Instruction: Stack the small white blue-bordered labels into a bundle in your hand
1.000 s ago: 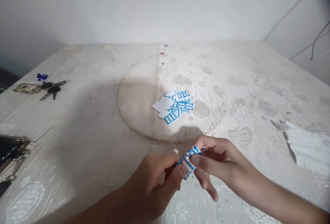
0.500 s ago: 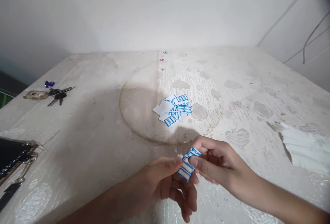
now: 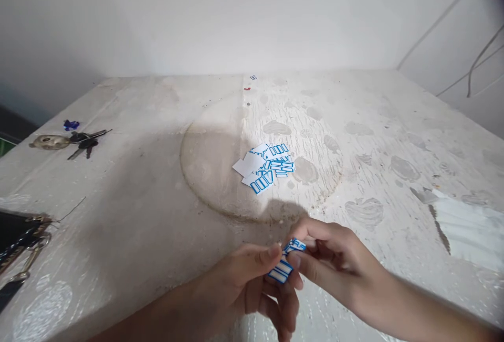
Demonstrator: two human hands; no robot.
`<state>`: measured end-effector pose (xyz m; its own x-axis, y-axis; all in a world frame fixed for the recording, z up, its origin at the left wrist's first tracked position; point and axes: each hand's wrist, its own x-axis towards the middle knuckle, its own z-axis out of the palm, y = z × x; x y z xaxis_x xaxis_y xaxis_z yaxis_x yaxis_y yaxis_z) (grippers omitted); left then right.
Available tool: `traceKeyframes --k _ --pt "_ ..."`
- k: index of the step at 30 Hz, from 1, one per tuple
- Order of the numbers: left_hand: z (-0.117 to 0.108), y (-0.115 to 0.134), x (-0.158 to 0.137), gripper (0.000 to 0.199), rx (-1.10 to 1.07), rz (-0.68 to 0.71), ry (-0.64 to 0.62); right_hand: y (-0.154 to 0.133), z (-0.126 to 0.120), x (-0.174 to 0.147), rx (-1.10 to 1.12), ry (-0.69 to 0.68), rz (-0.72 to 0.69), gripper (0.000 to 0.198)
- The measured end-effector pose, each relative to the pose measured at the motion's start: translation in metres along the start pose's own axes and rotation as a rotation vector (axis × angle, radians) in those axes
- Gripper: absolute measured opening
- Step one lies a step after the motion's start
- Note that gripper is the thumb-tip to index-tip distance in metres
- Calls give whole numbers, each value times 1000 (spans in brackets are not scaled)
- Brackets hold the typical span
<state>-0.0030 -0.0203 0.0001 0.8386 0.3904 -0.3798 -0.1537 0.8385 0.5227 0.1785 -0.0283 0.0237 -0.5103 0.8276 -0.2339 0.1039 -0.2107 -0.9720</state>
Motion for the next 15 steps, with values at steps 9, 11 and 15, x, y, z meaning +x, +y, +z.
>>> traceKeyframes --k 9,11,15 --pt "2 0 2 40 108 123 23 2 -3 -2 -129 20 -149 16" --pt "2 2 1 33 77 147 25 4 -5 0 -181 35 -290 13" --pt "4 9 -2 18 -20 107 -7 8 -15 3 -387 -8 -517 26"
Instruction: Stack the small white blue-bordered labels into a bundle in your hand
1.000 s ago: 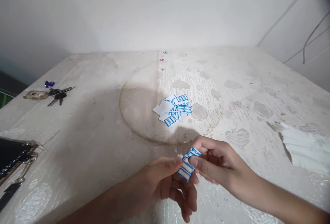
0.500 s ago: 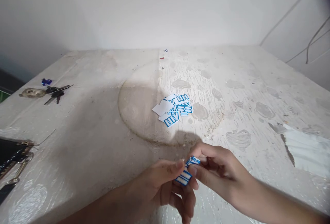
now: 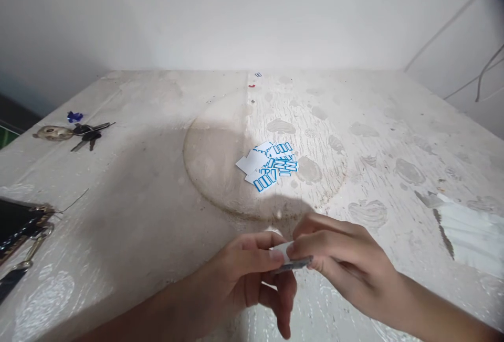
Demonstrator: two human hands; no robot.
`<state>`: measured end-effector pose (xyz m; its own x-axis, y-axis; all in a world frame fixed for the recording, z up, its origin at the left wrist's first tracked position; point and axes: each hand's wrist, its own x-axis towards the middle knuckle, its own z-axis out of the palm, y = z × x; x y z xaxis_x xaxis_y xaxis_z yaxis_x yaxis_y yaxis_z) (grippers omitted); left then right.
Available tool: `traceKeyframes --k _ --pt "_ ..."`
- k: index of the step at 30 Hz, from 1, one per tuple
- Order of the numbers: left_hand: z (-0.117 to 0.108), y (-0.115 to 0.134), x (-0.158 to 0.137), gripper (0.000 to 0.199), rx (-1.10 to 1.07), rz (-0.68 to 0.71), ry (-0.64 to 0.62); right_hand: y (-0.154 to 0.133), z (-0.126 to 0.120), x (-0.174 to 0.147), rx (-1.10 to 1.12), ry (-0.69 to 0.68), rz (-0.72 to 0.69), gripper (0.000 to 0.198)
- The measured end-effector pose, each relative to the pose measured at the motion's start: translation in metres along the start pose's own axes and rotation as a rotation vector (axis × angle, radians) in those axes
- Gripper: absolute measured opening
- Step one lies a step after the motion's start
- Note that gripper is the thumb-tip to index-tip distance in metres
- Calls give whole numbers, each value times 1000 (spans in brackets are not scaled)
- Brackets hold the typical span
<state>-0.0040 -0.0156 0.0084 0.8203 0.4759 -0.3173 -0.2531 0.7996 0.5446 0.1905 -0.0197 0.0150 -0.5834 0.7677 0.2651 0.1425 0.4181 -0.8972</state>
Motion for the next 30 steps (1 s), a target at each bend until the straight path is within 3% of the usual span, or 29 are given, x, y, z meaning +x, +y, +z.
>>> traceKeyframes --k 4,10,16,19,23,30 --pt "4 5 -3 12 15 -16 37 1 -5 -2 -107 -70 -27 34" --pt "6 5 -1 18 255 156 258 -4 0 -5 182 -110 392 55" --pt "10 1 -3 24 449 173 390 -3 11 -3 413 21 447 18" --pt "12 -2 -5 27 670 315 383 -3 13 -1 530 68 458 15" --pt "10 -6 -5 18 923 448 376 -2 12 0 675 95 475 12" --pt "5 -8 -8 20 1099 413 438 0 13 0 765 109 475 16"
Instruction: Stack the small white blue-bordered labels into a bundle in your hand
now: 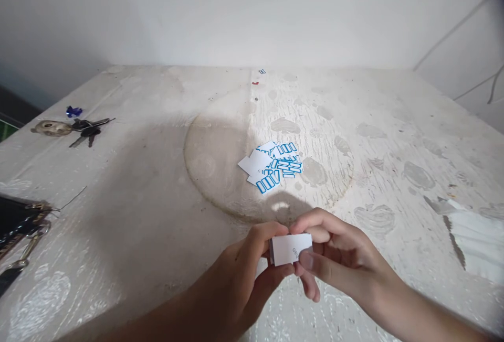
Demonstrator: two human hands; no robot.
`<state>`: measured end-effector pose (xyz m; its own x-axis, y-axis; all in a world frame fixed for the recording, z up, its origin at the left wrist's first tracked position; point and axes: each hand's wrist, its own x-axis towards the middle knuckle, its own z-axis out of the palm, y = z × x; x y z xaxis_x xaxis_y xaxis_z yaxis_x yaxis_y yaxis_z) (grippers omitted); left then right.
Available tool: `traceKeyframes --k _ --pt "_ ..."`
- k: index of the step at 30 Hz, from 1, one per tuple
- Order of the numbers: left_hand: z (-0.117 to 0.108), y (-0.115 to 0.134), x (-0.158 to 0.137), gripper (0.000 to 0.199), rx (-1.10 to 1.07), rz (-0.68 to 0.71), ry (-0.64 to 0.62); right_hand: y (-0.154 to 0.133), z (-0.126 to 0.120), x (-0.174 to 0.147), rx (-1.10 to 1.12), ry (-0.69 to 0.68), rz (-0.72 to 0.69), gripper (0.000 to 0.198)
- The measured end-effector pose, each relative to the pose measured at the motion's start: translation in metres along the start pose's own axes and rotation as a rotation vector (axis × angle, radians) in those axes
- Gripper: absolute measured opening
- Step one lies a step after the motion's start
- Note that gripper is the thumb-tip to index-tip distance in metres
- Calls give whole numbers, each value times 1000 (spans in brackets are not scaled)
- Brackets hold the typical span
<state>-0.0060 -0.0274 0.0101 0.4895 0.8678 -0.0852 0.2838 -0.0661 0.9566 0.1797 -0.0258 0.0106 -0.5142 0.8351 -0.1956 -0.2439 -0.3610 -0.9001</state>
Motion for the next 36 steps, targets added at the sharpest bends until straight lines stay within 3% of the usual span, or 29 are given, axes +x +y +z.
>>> traceKeyframes --k 7,18,22,25,27,30,36 --pt "-7 -1 -2 26 131 -48 -77 1 -1 -2 51 -3 36 15" --pt "-1 1 -5 22 149 63 54 -2 2 -1 20 -39 29 11" --pt "0 0 -5 24 87 92 51 -7 5 -2 -104 4 22 9" --pt "3 3 -5 31 -20 22 113 -8 6 -5 -279 51 -7 8" --pt "3 6 -5 26 -57 -32 108 -9 7 -5 -356 69 -33 8" --pt "3 5 -3 11 -91 -95 73 -8 8 -5 -370 78 -46 11" --pt "-2 1 2 11 -223 -26 5 -6 9 -6 -393 45 -96 12"
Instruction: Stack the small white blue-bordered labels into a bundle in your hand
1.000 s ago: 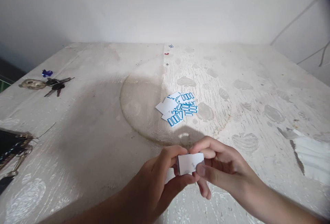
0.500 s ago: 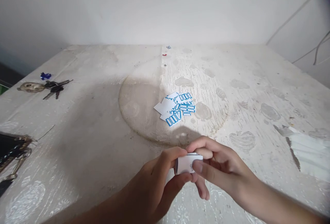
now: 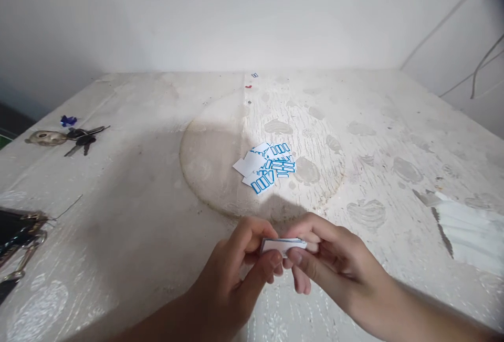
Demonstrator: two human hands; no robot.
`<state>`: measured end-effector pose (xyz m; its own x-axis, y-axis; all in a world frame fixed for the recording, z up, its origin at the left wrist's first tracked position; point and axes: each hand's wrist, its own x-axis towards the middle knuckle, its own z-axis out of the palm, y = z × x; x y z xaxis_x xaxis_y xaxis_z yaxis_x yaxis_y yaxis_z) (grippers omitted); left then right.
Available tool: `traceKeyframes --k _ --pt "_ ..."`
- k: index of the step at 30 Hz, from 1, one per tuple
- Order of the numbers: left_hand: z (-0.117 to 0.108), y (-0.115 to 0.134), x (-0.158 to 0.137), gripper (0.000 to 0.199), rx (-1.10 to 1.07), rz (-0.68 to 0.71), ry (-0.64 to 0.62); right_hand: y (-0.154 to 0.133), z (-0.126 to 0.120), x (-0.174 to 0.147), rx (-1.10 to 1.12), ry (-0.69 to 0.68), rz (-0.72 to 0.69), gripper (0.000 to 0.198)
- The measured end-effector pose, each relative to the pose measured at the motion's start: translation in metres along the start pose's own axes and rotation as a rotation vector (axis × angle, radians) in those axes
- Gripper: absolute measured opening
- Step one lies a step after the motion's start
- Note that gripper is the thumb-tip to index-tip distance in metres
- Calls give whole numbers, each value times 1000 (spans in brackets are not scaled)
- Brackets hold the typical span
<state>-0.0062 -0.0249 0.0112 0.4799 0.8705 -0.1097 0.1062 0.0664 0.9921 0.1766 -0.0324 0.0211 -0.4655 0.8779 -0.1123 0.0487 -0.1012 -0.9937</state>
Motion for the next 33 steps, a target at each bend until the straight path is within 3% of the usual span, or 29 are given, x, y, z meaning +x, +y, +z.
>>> traceKeyframes --k 3,6,9,20,26,33 --pt "0 5 1 12 -32 -49 -17 4 -1 -2 -177 31 -61 12" --pt "1 11 1 19 -141 -114 -9 7 -2 -3 -361 68 -214 18" --pt "2 14 1 20 -217 -129 16 6 -2 -4 -428 65 -313 23" --pt "-1 -1 4 19 -399 -181 -35 8 -4 -1 -465 15 -326 23" --pt "3 3 4 16 -307 -128 38 3 -1 2 -318 75 -243 18" --pt "6 4 1 17 -241 -94 66 1 0 6 93 65 -44 11"
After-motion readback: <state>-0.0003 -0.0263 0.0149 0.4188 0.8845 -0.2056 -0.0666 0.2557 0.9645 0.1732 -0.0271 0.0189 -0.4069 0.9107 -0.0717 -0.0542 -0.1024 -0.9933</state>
